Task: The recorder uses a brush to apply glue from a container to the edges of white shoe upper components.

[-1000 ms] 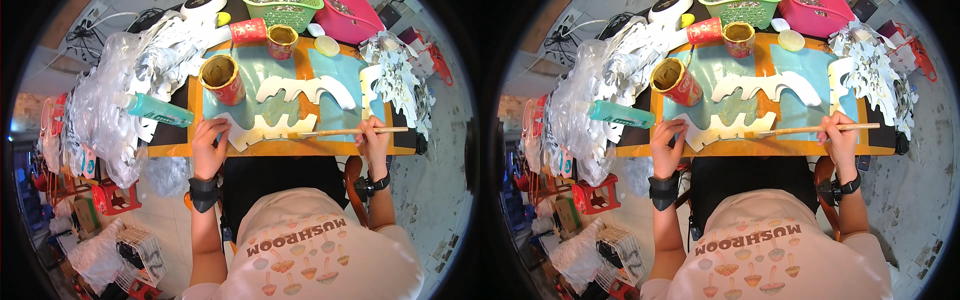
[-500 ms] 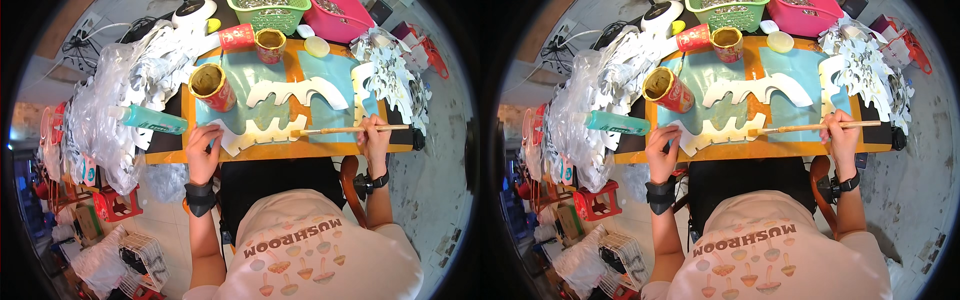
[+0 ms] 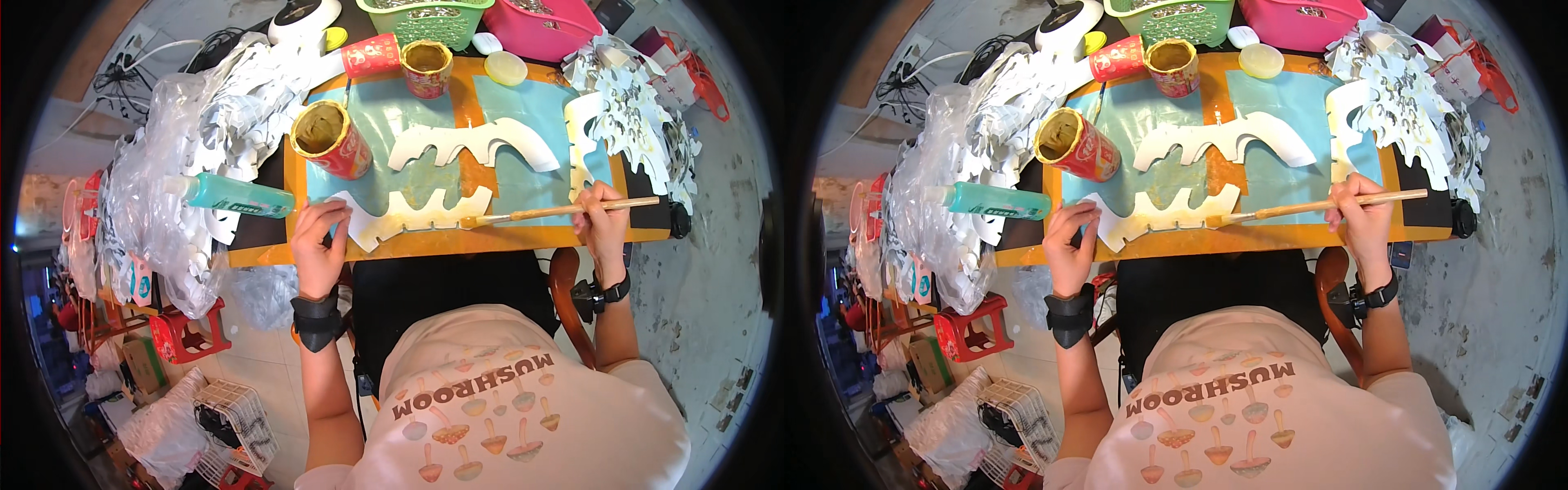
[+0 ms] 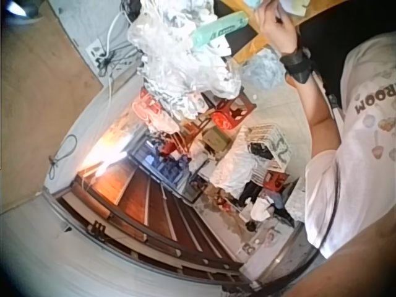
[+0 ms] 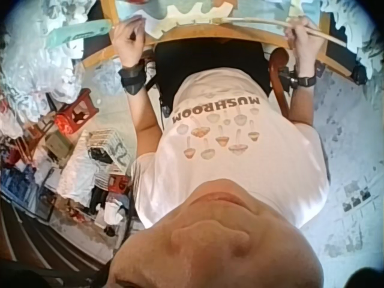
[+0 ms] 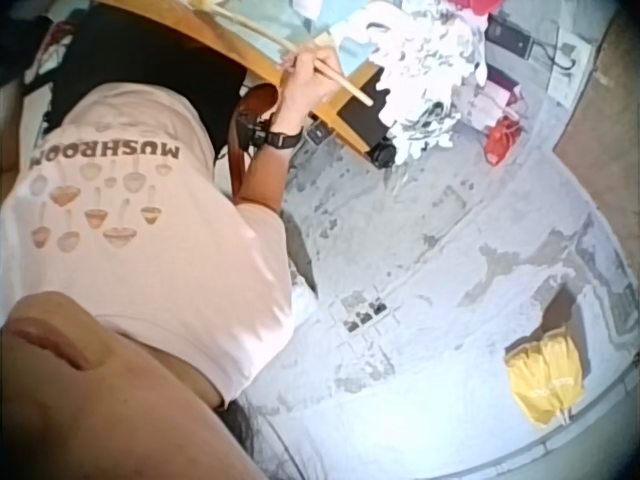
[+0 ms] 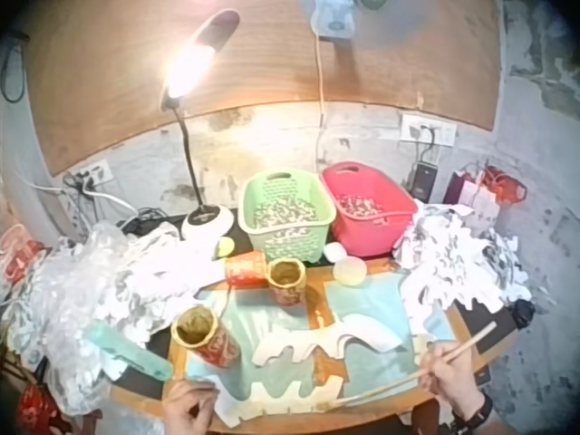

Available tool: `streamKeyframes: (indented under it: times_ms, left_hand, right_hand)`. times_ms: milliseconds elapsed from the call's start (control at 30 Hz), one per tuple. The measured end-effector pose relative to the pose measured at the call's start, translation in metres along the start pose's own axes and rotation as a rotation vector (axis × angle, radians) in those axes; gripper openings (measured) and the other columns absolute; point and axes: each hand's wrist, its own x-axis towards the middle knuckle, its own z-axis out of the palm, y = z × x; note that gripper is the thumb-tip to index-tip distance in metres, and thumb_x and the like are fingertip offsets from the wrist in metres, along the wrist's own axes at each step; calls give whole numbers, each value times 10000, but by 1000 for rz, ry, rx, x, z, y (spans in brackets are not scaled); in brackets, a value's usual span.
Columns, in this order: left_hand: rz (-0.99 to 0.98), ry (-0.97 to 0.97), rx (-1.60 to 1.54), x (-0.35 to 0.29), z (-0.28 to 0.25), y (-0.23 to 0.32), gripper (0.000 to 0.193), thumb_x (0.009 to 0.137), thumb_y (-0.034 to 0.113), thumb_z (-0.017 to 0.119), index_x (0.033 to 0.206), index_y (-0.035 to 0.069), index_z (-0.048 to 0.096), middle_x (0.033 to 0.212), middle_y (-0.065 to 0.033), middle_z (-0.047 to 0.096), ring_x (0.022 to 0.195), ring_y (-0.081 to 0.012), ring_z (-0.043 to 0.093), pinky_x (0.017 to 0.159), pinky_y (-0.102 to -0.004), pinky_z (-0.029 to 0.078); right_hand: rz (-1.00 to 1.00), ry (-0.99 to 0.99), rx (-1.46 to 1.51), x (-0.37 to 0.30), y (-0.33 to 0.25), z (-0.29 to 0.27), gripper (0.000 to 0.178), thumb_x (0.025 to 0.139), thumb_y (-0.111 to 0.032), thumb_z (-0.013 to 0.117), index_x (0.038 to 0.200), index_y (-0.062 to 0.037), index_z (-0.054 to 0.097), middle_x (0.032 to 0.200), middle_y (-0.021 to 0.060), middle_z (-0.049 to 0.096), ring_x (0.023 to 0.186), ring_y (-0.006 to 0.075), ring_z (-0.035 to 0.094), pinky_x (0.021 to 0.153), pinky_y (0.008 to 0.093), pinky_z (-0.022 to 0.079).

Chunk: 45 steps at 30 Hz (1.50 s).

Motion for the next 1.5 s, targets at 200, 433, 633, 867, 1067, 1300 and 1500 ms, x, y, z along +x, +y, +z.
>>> streamKeyframes:
  times_ms: [200,433,633,867,1067,1300,1500]
  left_hand:
    - [3,-3,4,0,0,1,102,805,3,675,898,36,702,964,-93,693,946,-264,647,1034,-459,372]
    - [9,-6,6,1,0,1,106,808,2,673,904,37,704,960,-95,692,946,-265,646,1029,-449,374]
    - [30,16,-1,2,1,0,108,792,-11,673,887,36,694,954,-91,677,934,-279,635,998,-435,399]
    - [-36,100,11,-4,3,3,218,761,-35,676,963,16,612,908,-125,615,921,-315,597,819,-369,462]
    - [-59,85,-28,-5,-2,-1,173,805,-1,634,970,5,585,940,-141,640,913,-347,592,821,-392,459]
    - [-11,104,4,-3,2,-2,205,797,1,644,998,12,605,878,-138,635,870,-352,595,878,-418,456]
    - [13,126,19,-6,3,-5,256,789,36,674,1035,33,603,858,-124,617,850,-344,593,894,-446,455]
  right_hand:
    - [-39,-21,-24,0,-1,-6,277,903,18,532,661,-61,422,598,58,530,470,78,502,397,196,385]
    - [-54,388,-68,13,-13,-35,199,924,-100,558,731,-66,526,584,27,507,454,75,447,392,204,342]
    - [-197,387,359,35,-57,-28,203,941,-192,604,827,-33,549,707,19,527,572,83,442,521,205,377]
    - [-471,-246,-101,69,-117,106,100,909,-92,634,878,2,619,798,55,637,723,103,633,625,242,570]
    - [-661,-554,-569,99,-130,214,185,858,-107,668,730,-27,560,598,7,558,553,54,542,473,234,403]
    - [-717,-562,-627,116,-109,257,204,766,-134,647,652,5,552,545,123,554,482,222,584,480,340,443]
    - [-396,-451,-237,119,-133,191,193,858,-121,611,705,-38,526,631,22,567,526,67,533,454,202,413]
